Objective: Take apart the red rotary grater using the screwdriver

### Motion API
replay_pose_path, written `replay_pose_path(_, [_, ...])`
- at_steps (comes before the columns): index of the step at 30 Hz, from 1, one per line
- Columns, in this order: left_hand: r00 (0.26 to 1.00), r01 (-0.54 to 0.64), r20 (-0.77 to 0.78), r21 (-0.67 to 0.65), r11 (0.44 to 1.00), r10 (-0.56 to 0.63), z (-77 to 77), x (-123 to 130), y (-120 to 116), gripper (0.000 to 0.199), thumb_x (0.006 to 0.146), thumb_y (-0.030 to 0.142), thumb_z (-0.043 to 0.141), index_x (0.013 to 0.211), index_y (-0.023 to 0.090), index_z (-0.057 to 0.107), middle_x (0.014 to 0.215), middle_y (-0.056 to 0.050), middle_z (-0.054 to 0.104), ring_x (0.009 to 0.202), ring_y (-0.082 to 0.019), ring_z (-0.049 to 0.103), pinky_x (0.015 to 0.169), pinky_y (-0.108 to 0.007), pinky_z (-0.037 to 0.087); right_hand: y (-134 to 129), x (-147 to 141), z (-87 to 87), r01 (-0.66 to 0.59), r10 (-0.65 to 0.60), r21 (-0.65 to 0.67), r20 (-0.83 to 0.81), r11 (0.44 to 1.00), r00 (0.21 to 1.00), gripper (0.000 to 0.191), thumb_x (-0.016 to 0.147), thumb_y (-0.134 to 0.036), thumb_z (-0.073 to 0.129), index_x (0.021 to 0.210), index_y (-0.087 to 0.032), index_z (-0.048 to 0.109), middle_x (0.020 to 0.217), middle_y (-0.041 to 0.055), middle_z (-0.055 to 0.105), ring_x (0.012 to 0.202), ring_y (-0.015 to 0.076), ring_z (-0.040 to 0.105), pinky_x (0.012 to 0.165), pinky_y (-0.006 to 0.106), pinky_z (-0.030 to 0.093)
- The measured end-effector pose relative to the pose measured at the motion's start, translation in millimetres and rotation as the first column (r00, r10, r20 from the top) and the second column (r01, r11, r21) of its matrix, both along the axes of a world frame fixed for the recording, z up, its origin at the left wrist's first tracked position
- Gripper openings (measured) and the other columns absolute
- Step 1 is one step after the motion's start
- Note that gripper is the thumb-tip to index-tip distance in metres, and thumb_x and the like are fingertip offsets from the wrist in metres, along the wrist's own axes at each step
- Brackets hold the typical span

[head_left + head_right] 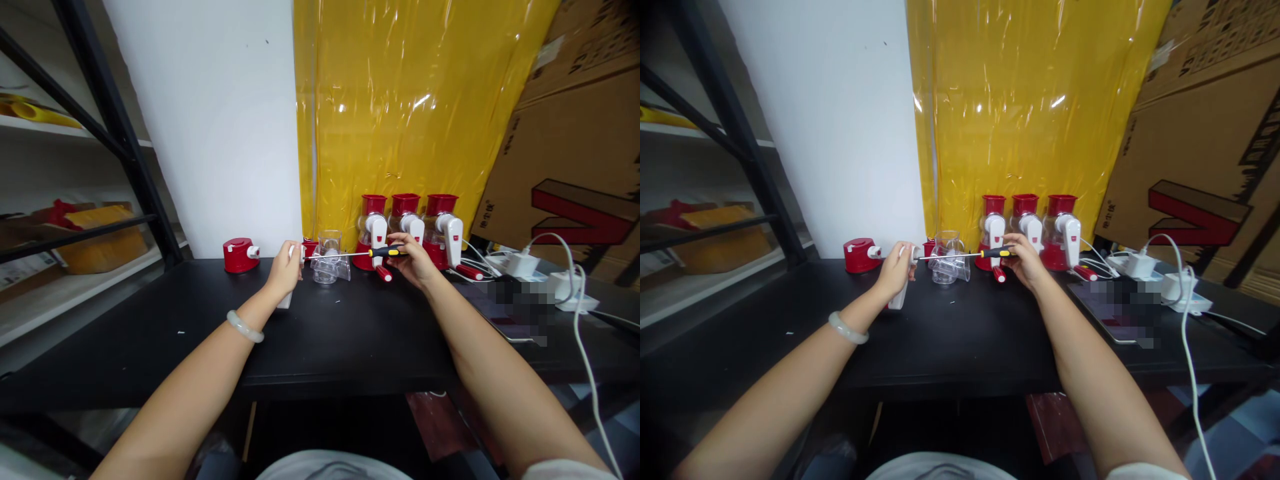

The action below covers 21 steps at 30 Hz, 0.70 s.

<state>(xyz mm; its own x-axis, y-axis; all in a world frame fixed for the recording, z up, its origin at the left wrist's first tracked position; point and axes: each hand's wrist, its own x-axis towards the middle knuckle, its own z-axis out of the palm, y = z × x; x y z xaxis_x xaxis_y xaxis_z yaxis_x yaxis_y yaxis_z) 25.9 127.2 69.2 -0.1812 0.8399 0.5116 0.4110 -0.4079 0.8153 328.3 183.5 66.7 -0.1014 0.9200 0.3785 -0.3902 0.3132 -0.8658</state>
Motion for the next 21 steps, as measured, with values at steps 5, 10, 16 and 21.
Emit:
replay_pose_path(5, [1.000, -0.003, -0.005, -0.005, 1.000, 0.003, -0.3, -1.2, 1.6, 0.029, 0.093, 0.048, 0.038, 0.094, 0.022, 0.051, 0.057, 0.005, 0.049, 0.044, -0.011, 0.050, 0.042, -0.022, 0.044, 1.4, 0.3, -0.7, 0.015, -0.016, 0.030, 0.010, 0.999, 1.000, 0.025, 0.067, -0.032, 0.065, 0.091, -0.024, 0.062, 0.075, -0.0024, 0.054, 0.063, 0.0133, 0.054, 0.054, 0.027, 0.048])
replay_pose_path(10, [0.999, -0.029, 0.018, -0.015, 0.999, 0.030, -1.1, -4.1, 5.1, 0.030, 0.093, 0.049, 0.038, 0.095, 0.022, 0.051, 0.057, 0.005, 0.050, 0.043, -0.011, 0.050, 0.042, -0.022, 0.046, 8.0, 0.4, -5.5, 0.089, -0.096, 0.065, 0.110, 0.994, 0.989, 0.037, 0.081, -0.059, 0.056, 0.084, -0.022, 0.059, 0.071, -0.0002, 0.054, 0.055, 0.0140, 0.054, 0.048, 0.029, 0.046])
replay_pose_path(16, [0.999, -0.017, 0.041, -0.006, 1.000, 0.017, -1.7, -4.9, 5.9, 0.030, 0.093, 0.050, 0.040, 0.095, 0.022, 0.051, 0.057, 0.005, 0.050, 0.044, -0.011, 0.050, 0.042, -0.022, 0.046, 7.2, -1.9, -6.4, 0.140, -0.153, 0.081, 0.202, 0.987, 0.967, 0.034, 0.074, -0.050, 0.070, 0.092, -0.024, 0.058, 0.072, -0.0039, 0.055, 0.049, 0.0089, 0.051, 0.044, 0.023, 0.040])
replay_pose_path(21, [0.998, -0.026, 0.058, -0.008, 1.000, 0.027, -0.8, -5.4, 6.3, 0.029, 0.092, 0.049, 0.041, 0.095, 0.022, 0.052, 0.057, 0.005, 0.050, 0.043, -0.011, 0.050, 0.042, -0.022, 0.046, 5.0, -2.8, -6.3, 0.057, -0.061, 0.034, 0.118, 0.998, 0.991, 0.034, 0.069, -0.043, 0.075, 0.093, -0.025, 0.058, 0.079, -0.0039, 0.056, 0.061, 0.0095, 0.055, 0.051, 0.023, 0.048])
